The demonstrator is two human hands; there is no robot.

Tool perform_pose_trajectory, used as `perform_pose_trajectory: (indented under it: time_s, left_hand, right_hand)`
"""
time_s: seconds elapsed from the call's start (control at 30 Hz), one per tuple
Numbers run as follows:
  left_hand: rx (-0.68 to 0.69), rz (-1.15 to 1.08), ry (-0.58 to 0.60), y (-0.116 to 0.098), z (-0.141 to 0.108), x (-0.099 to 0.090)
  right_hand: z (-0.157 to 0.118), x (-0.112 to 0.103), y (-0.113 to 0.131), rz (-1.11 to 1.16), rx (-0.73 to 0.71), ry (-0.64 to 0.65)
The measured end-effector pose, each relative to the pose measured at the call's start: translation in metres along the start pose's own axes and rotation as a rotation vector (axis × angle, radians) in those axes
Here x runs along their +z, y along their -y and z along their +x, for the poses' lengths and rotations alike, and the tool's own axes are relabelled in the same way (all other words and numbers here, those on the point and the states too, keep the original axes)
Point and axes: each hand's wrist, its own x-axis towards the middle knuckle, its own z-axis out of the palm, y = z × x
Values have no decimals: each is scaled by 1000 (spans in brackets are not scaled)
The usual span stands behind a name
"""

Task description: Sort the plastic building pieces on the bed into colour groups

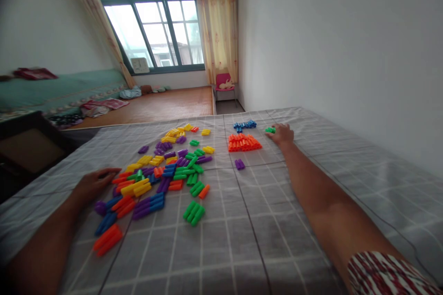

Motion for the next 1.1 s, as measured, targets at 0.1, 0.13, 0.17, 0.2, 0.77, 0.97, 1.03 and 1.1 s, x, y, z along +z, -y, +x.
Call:
perform_pose_trajectory:
  time_s: [0.1, 0.13, 0.17, 0.2, 0.77, 0.97, 1.03, 1.1]
  left_hand:
    - [1, -5, 2, 4, 2, 2]
    - [1, -4, 6, 4, 3, 2]
    - [0, -2, 10, 4, 3, 2]
    - [0, 1, 14, 4, 3, 2]
    - [30, -41, 0, 1, -4, 2]
    - [33, -56, -11, -2, -7, 4]
    - [32, -65, -17, -3, -8, 5]
    - [34, -75, -25, -3, -8, 6]
  right_hand:
    - [6, -2, -15, 44, 68, -70]
    - [7, -1, -20, 49, 98, -61]
    - [8, -1, -24, 51, 124, -27]
    - [8, 1, -27, 53, 146, 23]
    - [-4, 3, -20, 50, 36, 117]
    - [4, -6, -4, 140, -170, -133]
    - [1, -20, 22, 203, -255, -151]
    - [-11, -35, 59, 286, -327, -133]
